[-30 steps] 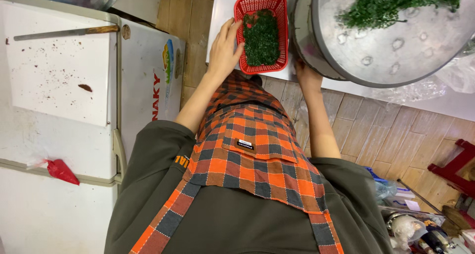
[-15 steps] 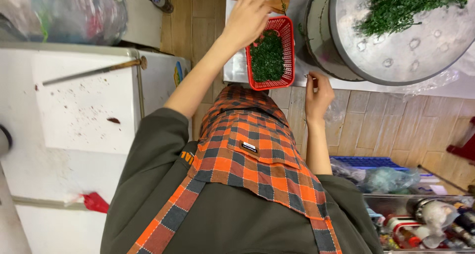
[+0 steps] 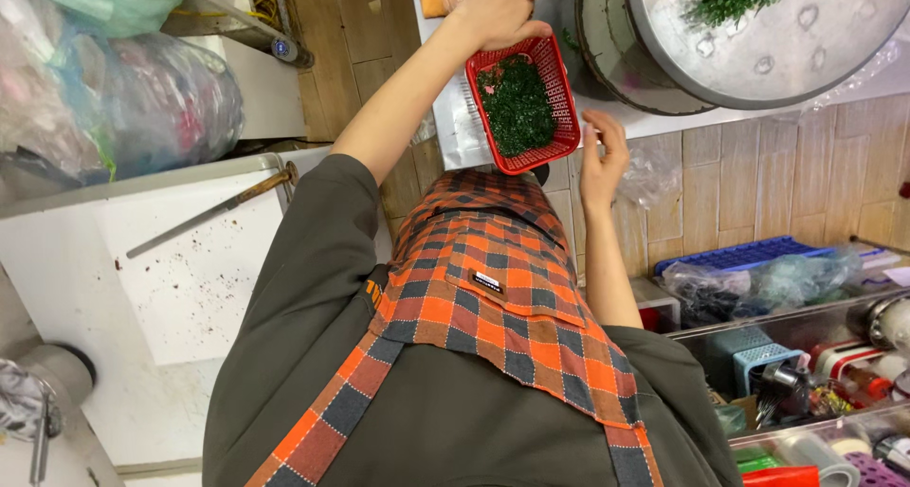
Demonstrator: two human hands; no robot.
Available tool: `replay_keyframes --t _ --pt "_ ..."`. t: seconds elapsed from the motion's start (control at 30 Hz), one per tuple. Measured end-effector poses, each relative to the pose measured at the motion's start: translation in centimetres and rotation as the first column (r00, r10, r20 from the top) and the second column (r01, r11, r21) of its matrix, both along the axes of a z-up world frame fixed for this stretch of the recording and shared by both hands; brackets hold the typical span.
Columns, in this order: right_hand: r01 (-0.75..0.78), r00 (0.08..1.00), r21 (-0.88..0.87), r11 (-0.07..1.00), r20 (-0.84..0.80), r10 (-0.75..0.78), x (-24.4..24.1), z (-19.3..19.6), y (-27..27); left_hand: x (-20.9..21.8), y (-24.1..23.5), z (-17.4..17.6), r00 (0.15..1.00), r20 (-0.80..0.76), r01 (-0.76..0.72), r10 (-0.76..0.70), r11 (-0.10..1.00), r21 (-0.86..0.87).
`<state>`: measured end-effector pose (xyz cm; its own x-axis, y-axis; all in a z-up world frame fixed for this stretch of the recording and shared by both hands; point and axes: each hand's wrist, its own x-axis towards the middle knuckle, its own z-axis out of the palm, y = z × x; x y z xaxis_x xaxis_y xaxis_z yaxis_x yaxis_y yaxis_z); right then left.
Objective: The person picks up green leafy herbs from a metal tray and removes the leaves from the stems by hand. The separated leaves are placed into a small red basket while the stems are discarded onto a cutting board.
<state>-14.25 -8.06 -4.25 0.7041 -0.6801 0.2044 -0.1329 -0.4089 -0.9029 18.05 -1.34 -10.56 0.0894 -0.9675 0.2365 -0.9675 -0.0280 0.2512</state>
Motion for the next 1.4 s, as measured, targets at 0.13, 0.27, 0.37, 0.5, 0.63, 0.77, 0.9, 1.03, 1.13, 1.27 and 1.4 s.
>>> replay_keyframes --t 0.13,0.27,0.37,0.5,0.63,0.77,0.9,1.03,1.13,1.27,1.4 --pt "0.058 0.995 -0.107 0.993 -0.076 -0.066 -0.4 -3.9 -1.9 0.6 0.9 0.8 0.997 -0.063 0.027 -0.039 0.984 -0.177" --pt "-0.201 0.947 -0.380 0.903 -0.311 0.079 2.8 -7.0 -5.3 0.8 1.4 2.3 0.972 -0.233 0.002 0.002 1.000 0.013" --pt "-0.412 0.781 -0.304 0.859 -0.603 0.162 6.4 -9.2 -7.5 0.4 1.7 3.3 0.993 -0.103 -0.058 0.065 0.996 0.071" --pt "-0.503 0.850 -0.612 0.611 -0.478 0.222 9.9 -11.3 -9.4 0.3 2.4 4.1 0.998 -0.046 -0.052 0.041 0.960 -0.274" --pt "-0.583 0.776 -0.505 0.637 -0.579 0.251 11.9 -12.6 -9.9 0.1 2.6 4.1 0.982 -0.138 -0.163 0.131 0.954 -0.253" --pt "-0.610 0.724 -0.414 0.676 -0.638 0.262 12.8 -12.3 -9.7 -2.0 2.6 3.7 0.850 -0.414 -0.284 0.325 0.945 0.160" --pt "-0.594 0.712 -0.358 0.720 -0.651 0.263 12.0 -10.8 -8.9 -3.5 3.7 2.2 0.630 -0.672 -0.314 0.388 0.919 0.236" --pt "-0.504 0.801 -0.368 0.781 -0.537 0.263 8.4 -10.0 -8.0 -2.8 3.7 -0.3 0.437 -0.786 -0.214 0.437 0.899 0.381" --pt "-0.361 0.909 -0.517 0.776 -0.381 0.169 5.7 -9.9 -7.6 -2.3 3.4 -2.0 0.261 -0.847 -0.137 0.463 0.887 0.442" --pt "-0.161 0.964 -0.499 0.852 -0.266 0.026 0.0 -9.2 -6.6 -2.4 2.1 -4.0 0.183 -0.840 -0.227 0.511 0.853 0.470" --pt "0.121 0.972 -0.337 0.934 -0.151 -0.180 -5.3 -6.2 -3.8 -1.9 0.8 -5.6 0.154 -0.919 -0.185 0.362 0.925 0.333"
